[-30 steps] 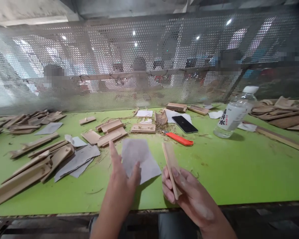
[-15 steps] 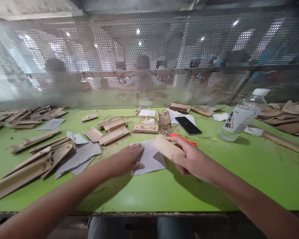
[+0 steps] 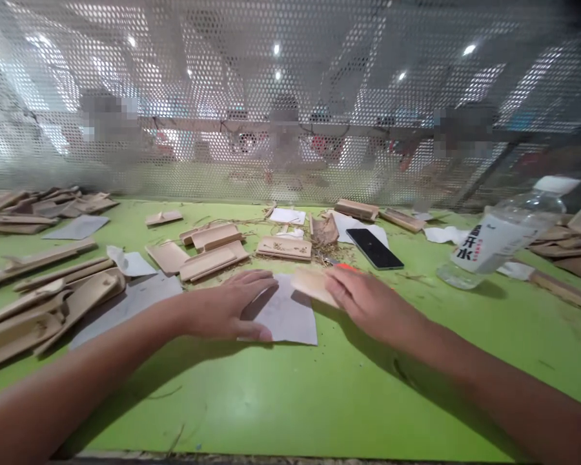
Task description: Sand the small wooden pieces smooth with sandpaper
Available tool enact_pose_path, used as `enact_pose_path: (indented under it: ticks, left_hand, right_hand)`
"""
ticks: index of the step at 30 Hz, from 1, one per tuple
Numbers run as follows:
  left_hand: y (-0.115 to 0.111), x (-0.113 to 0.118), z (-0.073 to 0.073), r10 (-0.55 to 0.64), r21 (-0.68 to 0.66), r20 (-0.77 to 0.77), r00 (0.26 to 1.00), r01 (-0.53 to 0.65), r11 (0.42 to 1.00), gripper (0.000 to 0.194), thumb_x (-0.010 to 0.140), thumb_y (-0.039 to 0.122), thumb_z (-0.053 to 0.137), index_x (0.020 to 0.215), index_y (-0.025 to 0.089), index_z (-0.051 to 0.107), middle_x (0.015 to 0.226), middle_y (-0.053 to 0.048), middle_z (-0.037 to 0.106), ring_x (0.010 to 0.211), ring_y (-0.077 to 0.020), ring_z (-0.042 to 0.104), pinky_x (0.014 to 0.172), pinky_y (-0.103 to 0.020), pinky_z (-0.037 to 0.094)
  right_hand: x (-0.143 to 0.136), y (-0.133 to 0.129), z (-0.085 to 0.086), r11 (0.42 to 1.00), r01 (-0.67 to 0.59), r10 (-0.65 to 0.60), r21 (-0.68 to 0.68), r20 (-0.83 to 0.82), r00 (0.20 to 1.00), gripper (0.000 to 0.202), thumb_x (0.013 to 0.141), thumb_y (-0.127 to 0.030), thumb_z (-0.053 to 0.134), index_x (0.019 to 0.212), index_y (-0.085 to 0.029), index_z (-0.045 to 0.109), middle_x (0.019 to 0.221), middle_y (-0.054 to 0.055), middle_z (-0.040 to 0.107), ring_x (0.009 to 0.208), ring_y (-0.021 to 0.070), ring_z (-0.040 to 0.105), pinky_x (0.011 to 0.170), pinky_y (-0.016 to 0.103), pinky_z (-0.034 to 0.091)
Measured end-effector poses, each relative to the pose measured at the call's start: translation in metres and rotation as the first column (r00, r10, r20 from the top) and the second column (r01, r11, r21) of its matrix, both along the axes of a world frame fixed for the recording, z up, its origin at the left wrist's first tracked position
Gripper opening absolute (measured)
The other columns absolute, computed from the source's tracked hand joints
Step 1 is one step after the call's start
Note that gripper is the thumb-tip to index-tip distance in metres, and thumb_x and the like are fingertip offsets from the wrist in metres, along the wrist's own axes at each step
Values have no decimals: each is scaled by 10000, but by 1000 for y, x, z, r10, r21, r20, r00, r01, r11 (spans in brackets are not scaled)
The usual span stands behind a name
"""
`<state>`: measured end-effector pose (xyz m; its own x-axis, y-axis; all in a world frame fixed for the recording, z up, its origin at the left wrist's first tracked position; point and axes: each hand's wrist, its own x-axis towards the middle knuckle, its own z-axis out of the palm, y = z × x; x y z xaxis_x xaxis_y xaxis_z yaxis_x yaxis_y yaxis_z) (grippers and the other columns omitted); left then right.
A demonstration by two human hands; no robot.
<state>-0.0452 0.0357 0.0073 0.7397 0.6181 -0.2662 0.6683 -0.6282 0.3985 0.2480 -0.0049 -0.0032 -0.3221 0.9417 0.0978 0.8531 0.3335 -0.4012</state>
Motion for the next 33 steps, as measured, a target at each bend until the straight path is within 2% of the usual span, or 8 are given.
enact_pose_path:
  ticks: [3, 7, 11, 15, 18, 22, 28, 33]
  left_hand:
    - [-11, 8, -1, -37, 105, 18, 999, 35, 994, 1094, 825, 786, 648, 1643, 167, 268, 1693, -208, 296, 1521, -451, 333, 1208, -565, 352]
    - [-19, 18, -3, -75, 252, 26, 997, 66, 966, 478, 1046, 473, 453, 1423, 207, 577, 1354, -145, 681, 1147, -309, 700, 973, -421, 551]
    - [-14, 15, 2, 124, 456, 124, 985, -167, 874, 415, 1064, 259, 322, 1308, 172, 646, 1074, -125, 795, 830, -267, 759, 705, -371, 562]
    - [-10, 8, 7, 99, 536, 381, 919, -306, 787, 410, 1085, 291, 350, 1356, 161, 630, 1139, -112, 799, 928, -246, 773, 797, -355, 582]
    - [-13, 8, 6, -94, 494, 198, 976, -16, 869, 414, 1057, 218, 383, 1354, 243, 671, 1401, -60, 705, 1178, -256, 727, 982, -387, 567]
    - [-17, 16, 3, -223, 334, 59, 973, 191, 923, 356, 1062, 392, 456, 1209, 220, 730, 1356, -98, 720, 1254, -297, 676, 1054, -435, 539]
    - [-13, 18, -13, -77, 220, 170, 982, 39, 975, 672, 1036, 567, 478, 1571, 166, 416, 1633, -156, 450, 1497, -342, 423, 1212, -521, 386]
    - [-16, 17, -20, -1, 165, 101, 995, -15, 986, 768, 1011, 595, 488, 1626, 162, 335, 1660, -149, 397, 1498, -364, 392, 1237, -537, 326]
  right_hand:
    - [9, 8, 3, 991, 95, -92, 95, -34, 995, 365, 1085, -412, 338, 1039, -190, 625, 816, 68, 680, 704, 227, 619, 634, 308, 391]
    - [18, 14, 1, 982, 130, -121, 134, -74, 990, 368, 1064, -417, 361, 1022, -191, 647, 790, 64, 687, 691, 228, 620, 624, 304, 382]
    - [23, 18, 3, 959, 209, -185, 192, -135, 973, 368, 1044, -437, 376, 1005, -195, 650, 819, 77, 699, 719, 240, 631, 640, 316, 395]
    - [29, 23, 11, 948, 319, -300, -3, -351, 887, 349, 1036, -468, 380, 1104, -214, 611, 673, 31, 667, 565, 223, 612, 557, 313, 434]
    - [30, 25, 16, 907, 264, -406, -329, -513, 756, 349, 1014, -376, 434, 1311, -216, 524, 656, 21, 688, 537, 213, 635, 506, 290, 459]
    - [28, 22, 15, 855, 148, -392, -496, -432, 812, 476, 922, -210, 532, 1396, -191, 498, 662, 20, 684, 552, 187, 617, 500, 262, 427]
    - [12, 7, 4, 934, 70, -153, -351, -214, 965, 374, 1006, -439, 510, 1344, -297, 583, 1102, 65, 741, 698, 197, 656, 628, 318, 476]
    - [3, -2, -9, 985, -29, 30, -170, 1, 1000, 641, 994, -681, 478, 1481, -278, 587, 1437, 134, 646, 1239, 372, 623, 976, 500, 486]
